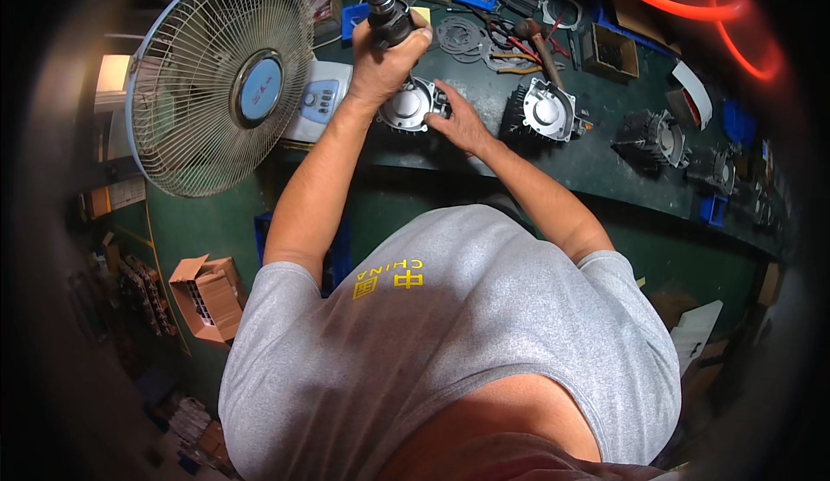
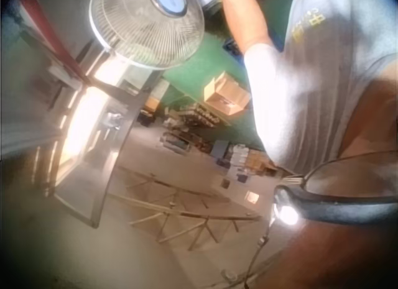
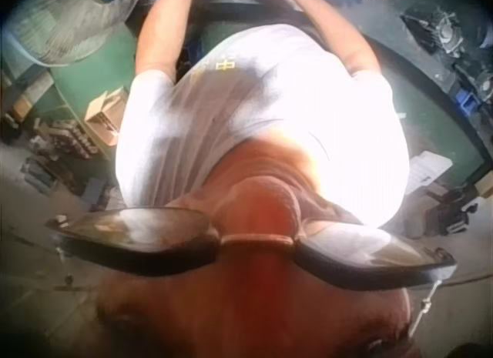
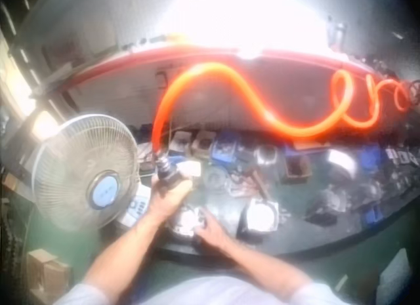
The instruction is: The person uses a cordless drill to fasten screws into several small metal housings on a workbench. They then switch to a pneumatic tool to continue securing components. The person handles multiple identical units one at a time, placing each finished unit back on the bench.
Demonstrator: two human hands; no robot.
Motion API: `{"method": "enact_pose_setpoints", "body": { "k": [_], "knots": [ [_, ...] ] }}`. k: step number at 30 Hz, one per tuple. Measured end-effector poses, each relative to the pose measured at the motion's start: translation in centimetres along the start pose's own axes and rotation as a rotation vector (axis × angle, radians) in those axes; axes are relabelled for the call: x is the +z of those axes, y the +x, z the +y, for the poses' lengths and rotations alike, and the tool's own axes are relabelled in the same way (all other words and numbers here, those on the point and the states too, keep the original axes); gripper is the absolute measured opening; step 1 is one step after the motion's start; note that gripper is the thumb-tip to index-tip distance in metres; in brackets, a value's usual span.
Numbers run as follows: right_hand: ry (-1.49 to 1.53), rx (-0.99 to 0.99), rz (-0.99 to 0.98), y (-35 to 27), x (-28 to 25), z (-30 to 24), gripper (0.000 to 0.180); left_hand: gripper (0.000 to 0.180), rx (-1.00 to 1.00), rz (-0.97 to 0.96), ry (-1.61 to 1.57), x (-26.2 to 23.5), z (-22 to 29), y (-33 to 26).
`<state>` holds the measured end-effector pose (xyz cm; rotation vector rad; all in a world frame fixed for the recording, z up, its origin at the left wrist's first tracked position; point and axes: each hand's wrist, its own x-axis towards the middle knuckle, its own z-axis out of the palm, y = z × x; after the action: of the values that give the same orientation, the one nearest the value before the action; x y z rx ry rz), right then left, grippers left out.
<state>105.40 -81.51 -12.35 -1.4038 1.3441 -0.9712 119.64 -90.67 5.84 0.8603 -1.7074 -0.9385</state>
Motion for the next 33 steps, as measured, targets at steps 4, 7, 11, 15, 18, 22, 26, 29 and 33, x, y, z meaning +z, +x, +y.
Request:
{"method": "enact_pose_setpoints", "body": {
  "k": [4,7,11,15,18,22,26,29,33],
  "knots": [
    [0.009,-0.039,0.014,0.1,0.0,0.3,0.08,0.002,0.016,0.064,-0.027,-0.5,-1.3,0.2],
    [0.033,-0.033,0.009,0.3,0.4,0.4,0.08,0.003,-0.04,0.077,-0.049,-0.5,-0.8,0.2],
    [0.01,-0.038,0.007,0.3,0.2,0.5,0.081,0.01,-0.035,0.067,-0.074,-0.1,-0.2,0.2],
    [-0.015,-0.029,0.001,0.3,0.1,0.4,0.081,0.012,-0.017,0.014,-0.035,0.5,0.4,0.0],
    [-0.041,-0.027,0.003,0.0,-0.2,-0.1,0.081,0.01,-0.017,-0.001,-0.055,0.7,0.5,0.1],
    [-0.041,-0.037,0.014,0.0,-0.2,-0.1,0.081,0.009,0.029,0.024,-0.016,0.6,-0.3,0.3],
    [-0.009,-0.019,0.008,0.0,0.0,-0.1,0.08,0.006,0.006,0.117,-0.062,0.2,-1.3,0.3],
    [0.021,-0.012,0.014,0.1,0.1,0.3,0.08,0.007,0.048,0.125,-0.026,-0.1,-1.6,0.5],
    [0.019,0.007,0.004,0.1,0.1,-0.2,0.081,0.007,0.059,0.104,-0.061,0.4,-0.9,0.3]
  ]
}}
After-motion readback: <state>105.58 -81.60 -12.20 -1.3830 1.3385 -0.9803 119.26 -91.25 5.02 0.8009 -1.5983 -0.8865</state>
